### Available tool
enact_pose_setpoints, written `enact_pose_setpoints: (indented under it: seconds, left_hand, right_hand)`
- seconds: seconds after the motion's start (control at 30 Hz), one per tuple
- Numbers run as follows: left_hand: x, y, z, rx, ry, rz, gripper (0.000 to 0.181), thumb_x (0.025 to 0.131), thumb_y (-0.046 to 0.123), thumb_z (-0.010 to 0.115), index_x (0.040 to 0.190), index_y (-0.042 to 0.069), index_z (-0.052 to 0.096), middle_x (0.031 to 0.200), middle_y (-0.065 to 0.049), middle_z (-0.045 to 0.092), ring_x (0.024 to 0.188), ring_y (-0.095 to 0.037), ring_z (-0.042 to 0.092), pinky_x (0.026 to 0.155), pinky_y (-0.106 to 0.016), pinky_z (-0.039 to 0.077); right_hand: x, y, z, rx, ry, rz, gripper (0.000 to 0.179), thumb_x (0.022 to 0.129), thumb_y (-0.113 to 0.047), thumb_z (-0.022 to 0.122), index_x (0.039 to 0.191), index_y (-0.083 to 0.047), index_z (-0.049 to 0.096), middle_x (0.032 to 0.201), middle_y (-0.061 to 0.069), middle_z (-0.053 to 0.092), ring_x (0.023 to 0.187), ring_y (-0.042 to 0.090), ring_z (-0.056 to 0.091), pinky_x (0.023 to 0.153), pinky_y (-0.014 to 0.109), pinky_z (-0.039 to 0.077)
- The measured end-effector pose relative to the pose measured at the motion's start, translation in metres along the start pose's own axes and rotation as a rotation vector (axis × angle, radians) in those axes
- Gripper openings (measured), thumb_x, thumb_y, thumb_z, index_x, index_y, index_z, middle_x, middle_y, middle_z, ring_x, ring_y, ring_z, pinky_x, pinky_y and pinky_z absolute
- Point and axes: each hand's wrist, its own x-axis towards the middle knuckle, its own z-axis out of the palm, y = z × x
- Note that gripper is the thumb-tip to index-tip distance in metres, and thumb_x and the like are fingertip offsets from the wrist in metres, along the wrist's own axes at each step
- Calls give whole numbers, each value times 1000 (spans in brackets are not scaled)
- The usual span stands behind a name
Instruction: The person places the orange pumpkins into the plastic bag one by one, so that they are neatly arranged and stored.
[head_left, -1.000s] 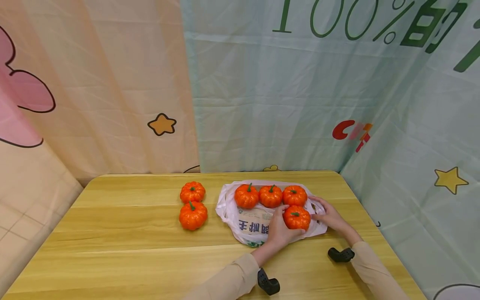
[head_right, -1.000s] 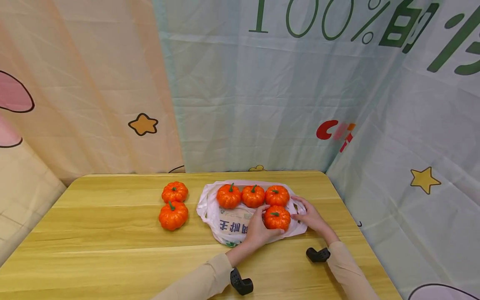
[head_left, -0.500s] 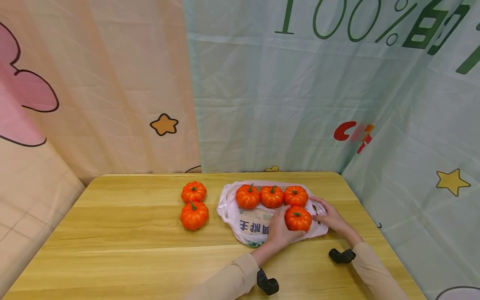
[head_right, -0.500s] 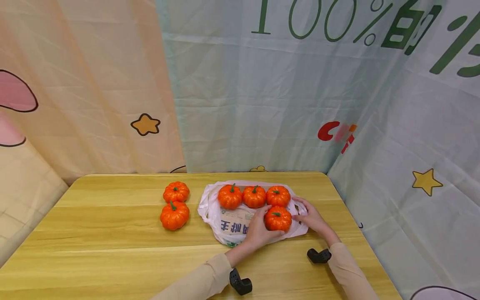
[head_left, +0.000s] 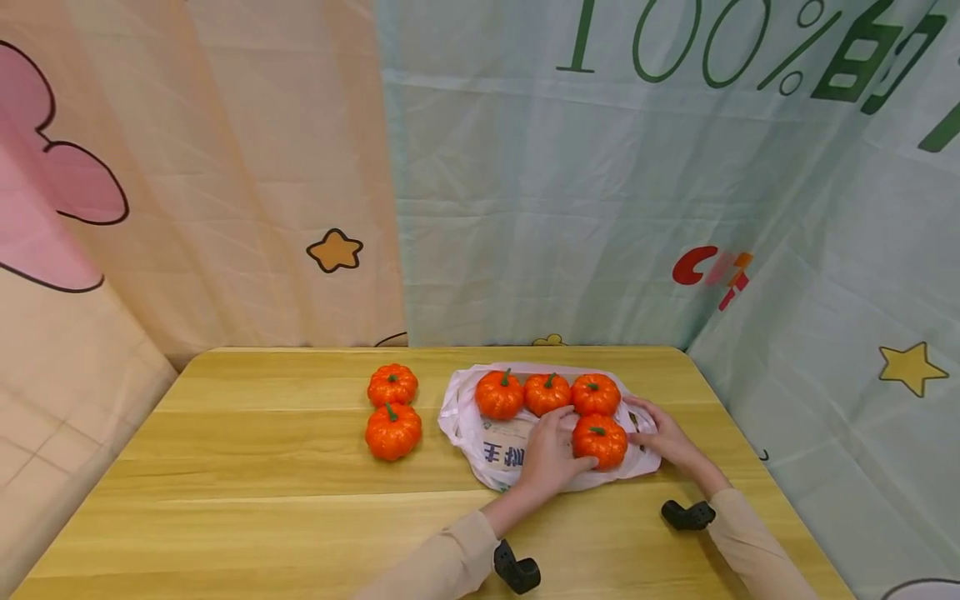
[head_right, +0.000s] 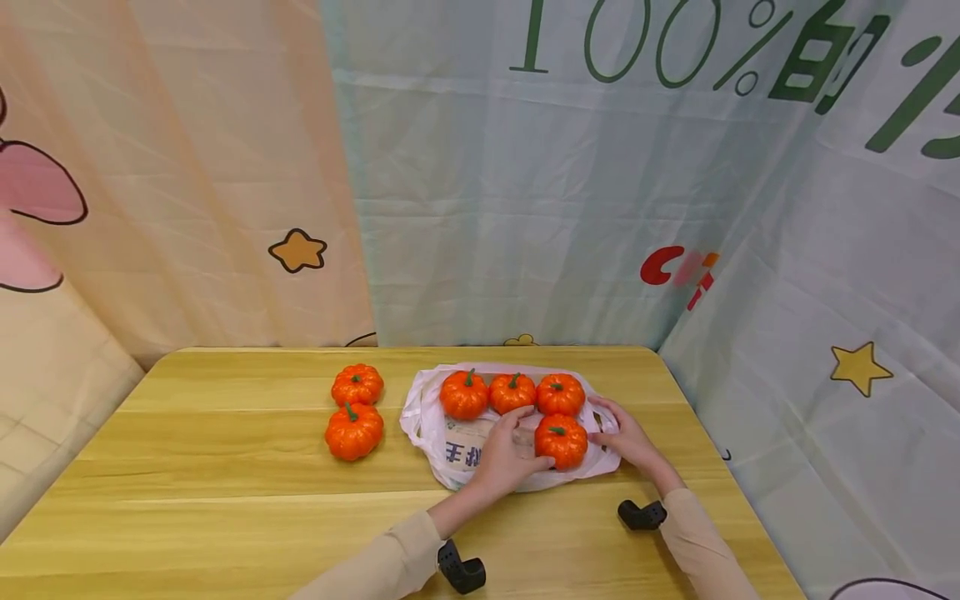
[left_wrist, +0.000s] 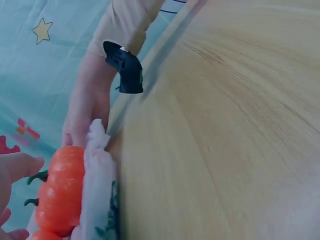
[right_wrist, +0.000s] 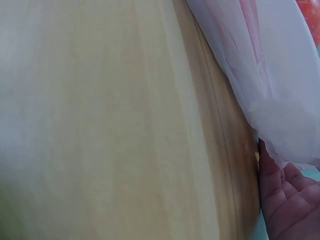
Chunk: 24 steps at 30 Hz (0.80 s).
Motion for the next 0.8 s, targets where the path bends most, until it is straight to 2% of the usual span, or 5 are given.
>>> enact_pose_setpoints:
  seconds: [0.13, 0.23, 0.5, 0.67, 0.8]
  left_hand:
    - [0, 1, -16, -77, 8, -41, 72, 72, 19, 83, 135, 9, 48, 136, -10, 53, 124, -30, 49, 103, -48, 43]
    - [0, 1, -29, -109, 34, -39, 72, 73, 19, 82, 135, 8, 48, 137, -13, 52, 125, -34, 49, 101, -51, 44]
    - [-1, 2, -61, -126, 72, -41, 74, 74, 21, 82, 139, 11, 46, 140, -11, 50, 127, -33, 47, 102, -50, 44]
    - [-4, -1, -77, -128, 116, -28, 73, 73, 20, 81, 137, 10, 48, 141, -11, 50, 129, -34, 46, 104, -53, 41]
    - [-6, -5, -90, -149, 152, 17, 72, 73, 18, 82, 136, 7, 48, 140, -13, 50, 129, -35, 46, 105, -54, 40]
  right_hand:
    - [0, 0, -1, 0, -1, 5, 64, 84, 2, 63, 141, 8, 35, 151, 33, 22, 139, 50, 15, 109, 71, 10]
    - [0, 1, -1, -4, -3, 4, 64, 84, 3, 63, 140, 8, 35, 151, 34, 22, 139, 50, 15, 109, 71, 10]
    - [-1, 1, 0, -9, -2, 8, 64, 83, 2, 64, 141, 7, 36, 151, 33, 21, 139, 50, 14, 109, 71, 10]
    - [-2, 0, -1, -17, -8, 20, 64, 85, 0, 64, 142, 6, 34, 151, 33, 21, 138, 50, 16, 108, 71, 13]
    - [-2, -2, 0, -31, -13, 28, 65, 85, -2, 63, 143, 5, 33, 152, 32, 20, 138, 49, 17, 108, 70, 15]
